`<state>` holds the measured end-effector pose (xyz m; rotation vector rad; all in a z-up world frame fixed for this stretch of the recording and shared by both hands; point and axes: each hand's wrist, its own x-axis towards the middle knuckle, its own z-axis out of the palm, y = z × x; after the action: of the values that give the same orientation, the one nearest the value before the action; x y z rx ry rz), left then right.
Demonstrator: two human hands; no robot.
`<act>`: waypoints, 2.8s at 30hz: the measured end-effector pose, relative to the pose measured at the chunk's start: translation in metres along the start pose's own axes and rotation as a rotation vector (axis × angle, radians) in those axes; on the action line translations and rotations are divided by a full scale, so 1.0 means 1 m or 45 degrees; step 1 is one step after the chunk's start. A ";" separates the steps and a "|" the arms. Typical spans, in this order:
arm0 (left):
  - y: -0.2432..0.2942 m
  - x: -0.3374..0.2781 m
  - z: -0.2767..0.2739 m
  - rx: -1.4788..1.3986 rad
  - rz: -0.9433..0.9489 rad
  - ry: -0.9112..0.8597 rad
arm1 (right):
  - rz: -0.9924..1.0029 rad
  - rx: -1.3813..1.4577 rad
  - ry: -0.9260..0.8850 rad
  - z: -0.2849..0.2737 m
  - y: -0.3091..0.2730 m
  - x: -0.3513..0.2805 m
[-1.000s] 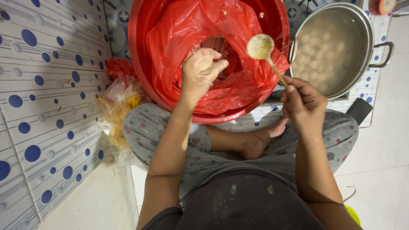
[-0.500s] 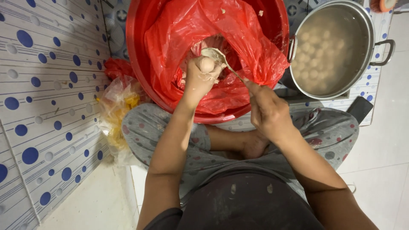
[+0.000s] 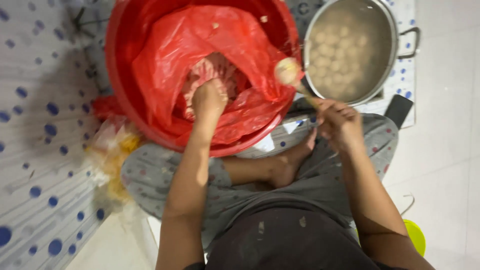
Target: The person is forming meatballs by squeezing meat dough through their hand and scooping it into a pot of water using a spoon.
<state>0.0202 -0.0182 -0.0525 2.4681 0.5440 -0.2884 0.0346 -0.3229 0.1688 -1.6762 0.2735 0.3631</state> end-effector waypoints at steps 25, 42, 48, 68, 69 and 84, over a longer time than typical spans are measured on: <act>-0.003 0.052 0.041 -0.122 0.227 0.005 | -0.363 -0.050 0.614 -0.194 0.102 0.153; -0.023 0.098 0.109 -0.237 0.015 -0.282 | -0.273 0.034 0.491 -0.186 0.090 0.165; -0.019 0.094 0.108 -0.206 -0.129 -0.490 | -0.291 0.123 0.525 -0.188 0.096 0.169; 0.060 -0.054 -0.150 -0.112 0.369 -0.323 | -0.253 0.261 0.559 -0.193 0.098 0.156; 0.057 -0.065 -0.158 -0.288 0.320 -0.189 | -0.240 0.258 0.576 -0.192 0.099 0.155; 0.016 -0.029 -0.116 -2.053 0.071 0.507 | -0.288 0.142 0.631 -0.184 0.101 0.156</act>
<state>0.0109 0.0295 0.0583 0.9301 0.5192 0.5190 0.1539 -0.5143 0.0364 -1.6476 0.4549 -0.2399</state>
